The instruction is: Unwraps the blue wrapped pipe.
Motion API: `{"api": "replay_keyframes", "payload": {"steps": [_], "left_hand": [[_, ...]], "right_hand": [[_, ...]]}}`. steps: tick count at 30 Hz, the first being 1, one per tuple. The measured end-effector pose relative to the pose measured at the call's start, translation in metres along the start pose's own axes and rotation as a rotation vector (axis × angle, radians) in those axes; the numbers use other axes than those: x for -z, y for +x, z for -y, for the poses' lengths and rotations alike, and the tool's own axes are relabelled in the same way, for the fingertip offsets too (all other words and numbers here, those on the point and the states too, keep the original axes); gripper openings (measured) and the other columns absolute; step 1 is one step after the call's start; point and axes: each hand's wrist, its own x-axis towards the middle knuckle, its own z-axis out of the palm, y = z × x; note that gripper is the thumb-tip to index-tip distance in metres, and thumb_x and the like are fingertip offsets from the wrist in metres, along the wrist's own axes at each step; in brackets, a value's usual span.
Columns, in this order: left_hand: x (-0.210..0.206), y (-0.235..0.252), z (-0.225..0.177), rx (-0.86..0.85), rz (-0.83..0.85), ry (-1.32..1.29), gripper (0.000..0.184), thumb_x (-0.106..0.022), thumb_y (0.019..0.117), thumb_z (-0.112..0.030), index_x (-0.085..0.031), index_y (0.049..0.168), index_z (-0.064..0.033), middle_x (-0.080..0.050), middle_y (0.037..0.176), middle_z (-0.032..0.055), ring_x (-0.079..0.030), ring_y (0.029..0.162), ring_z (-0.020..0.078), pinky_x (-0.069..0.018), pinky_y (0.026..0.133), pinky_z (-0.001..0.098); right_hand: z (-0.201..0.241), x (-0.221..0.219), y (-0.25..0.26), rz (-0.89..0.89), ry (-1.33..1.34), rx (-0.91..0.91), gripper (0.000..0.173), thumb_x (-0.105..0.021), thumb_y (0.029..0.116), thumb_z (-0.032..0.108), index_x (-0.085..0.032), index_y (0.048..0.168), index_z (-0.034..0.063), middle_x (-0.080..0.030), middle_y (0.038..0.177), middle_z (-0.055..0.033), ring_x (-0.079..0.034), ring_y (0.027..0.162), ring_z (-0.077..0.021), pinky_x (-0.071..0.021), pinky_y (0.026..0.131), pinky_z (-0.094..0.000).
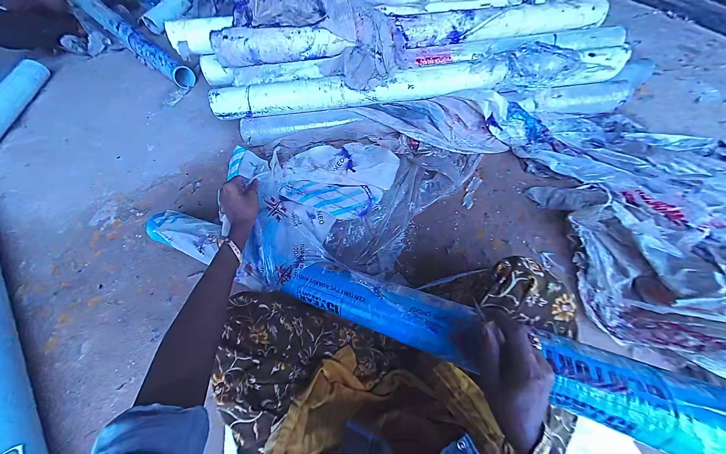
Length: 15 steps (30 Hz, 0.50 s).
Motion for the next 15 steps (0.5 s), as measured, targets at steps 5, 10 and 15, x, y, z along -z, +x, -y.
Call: {"api": "replay_keyframes", "payload": {"steps": [5, 10, 15], "left_hand": [[0.025, 0.014, -0.028, -0.204, 0.352, -0.108, 0.028, -0.061, 0.1018, -0.013, -0.064, 0.119, 0.0094, -0.066, 0.109, 0.0294, -0.064, 0.096, 0.0376, -0.0479, 0.091, 0.0557], [0.105, 0.019, -0.041, 0.006, 0.597, -0.679, 0.046, -0.036, 0.1005, -0.010, -0.050, 0.144, -0.0148, -0.064, 0.133, 0.0060, -0.061, 0.118, 0.0141, -0.0493, 0.095, 0.0361], [0.136, -0.035, 0.006, -0.151, 0.093, -0.572, 0.060, -0.053, 0.1019, -0.033, -0.039, 0.152, -0.0027, -0.044, 0.156, 0.0138, -0.042, 0.143, 0.0193, -0.0349, 0.117, 0.0393]], "right_hand": [[-0.005, -0.002, 0.019, 0.048, 0.038, -0.034, 0.040, -0.049, 0.1019, 0.020, -0.067, 0.104, -0.0156, -0.065, 0.073, -0.0247, -0.061, 0.058, -0.0321, -0.0478, 0.055, -0.0443], [-0.009, -0.003, 0.035, 0.089, 0.048, -0.083, 0.038, -0.050, 0.1034, 0.019, -0.067, 0.108, -0.0156, -0.065, 0.077, -0.0281, -0.062, 0.062, -0.0339, -0.0492, 0.061, -0.0472], [-0.021, -0.008, 0.069, 0.215, 0.137, -0.143, 0.042, -0.045, 0.1077, 0.023, -0.064, 0.115, -0.0132, -0.064, 0.085, -0.0298, -0.059, 0.068, -0.0336, -0.0470, 0.066, -0.0516]]}}
